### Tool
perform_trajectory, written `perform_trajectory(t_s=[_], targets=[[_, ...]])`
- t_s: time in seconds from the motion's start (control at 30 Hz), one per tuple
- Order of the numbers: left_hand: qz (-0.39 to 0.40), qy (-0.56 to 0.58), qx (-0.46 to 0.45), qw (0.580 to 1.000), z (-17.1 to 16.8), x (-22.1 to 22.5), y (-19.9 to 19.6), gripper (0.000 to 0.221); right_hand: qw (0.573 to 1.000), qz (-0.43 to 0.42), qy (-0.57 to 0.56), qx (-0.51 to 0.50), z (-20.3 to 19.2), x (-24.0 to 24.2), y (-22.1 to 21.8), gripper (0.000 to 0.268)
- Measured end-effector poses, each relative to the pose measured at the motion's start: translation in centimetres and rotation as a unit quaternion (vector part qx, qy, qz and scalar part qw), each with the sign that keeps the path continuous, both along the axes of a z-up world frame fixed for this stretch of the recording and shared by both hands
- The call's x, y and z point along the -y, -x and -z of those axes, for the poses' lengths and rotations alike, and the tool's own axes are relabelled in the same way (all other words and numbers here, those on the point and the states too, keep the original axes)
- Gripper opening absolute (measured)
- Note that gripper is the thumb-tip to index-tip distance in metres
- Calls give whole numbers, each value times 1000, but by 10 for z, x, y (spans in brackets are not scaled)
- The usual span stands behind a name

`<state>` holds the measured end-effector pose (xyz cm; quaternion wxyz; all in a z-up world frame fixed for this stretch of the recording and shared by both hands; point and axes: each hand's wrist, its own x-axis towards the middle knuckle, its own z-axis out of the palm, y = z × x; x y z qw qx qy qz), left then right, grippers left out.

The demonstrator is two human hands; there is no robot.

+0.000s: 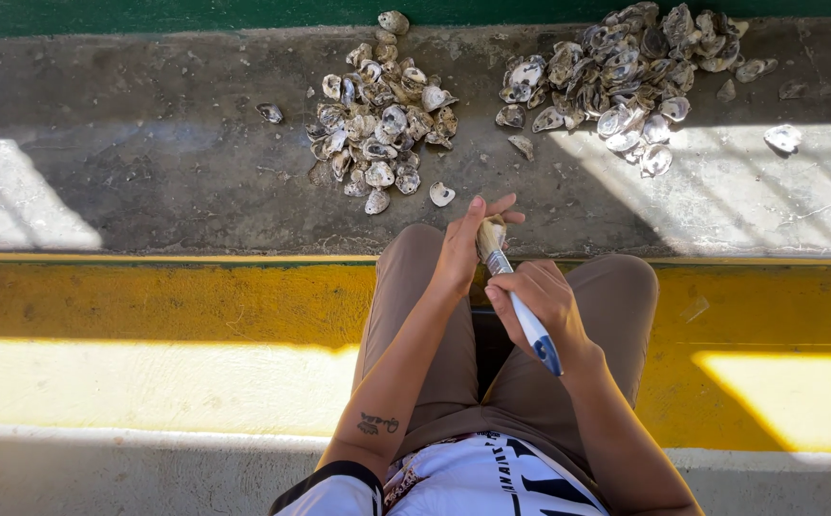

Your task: Cleaning oyster shells with a brush.

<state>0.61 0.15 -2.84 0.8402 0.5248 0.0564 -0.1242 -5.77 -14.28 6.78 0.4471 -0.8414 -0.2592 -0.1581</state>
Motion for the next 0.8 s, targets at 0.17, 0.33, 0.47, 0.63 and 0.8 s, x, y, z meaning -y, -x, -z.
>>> perform_trajectory(t_s=[0.17, 0.33, 0.47, 0.63, 0.8], targets=[[16, -34, -1, 999, 21, 8, 5, 63, 998, 59, 21, -17, 26, 15, -13, 6], [10, 51, -84, 995, 86, -5, -6, 58, 993, 91, 16, -70, 58, 35, -25, 8], [-30, -35, -117, 992, 144, -34, -14, 51, 981, 159, 72, -84, 90, 58, -40, 16], [-125, -2, -129, 984, 81, -65, -51, 70, 934, 223, 80, -266, 126, 85, -90, 28], [-161, 17, -80, 984, 43, -69, -67, 96, 934, 249, 138, -215, 204, 129, -157, 17]])
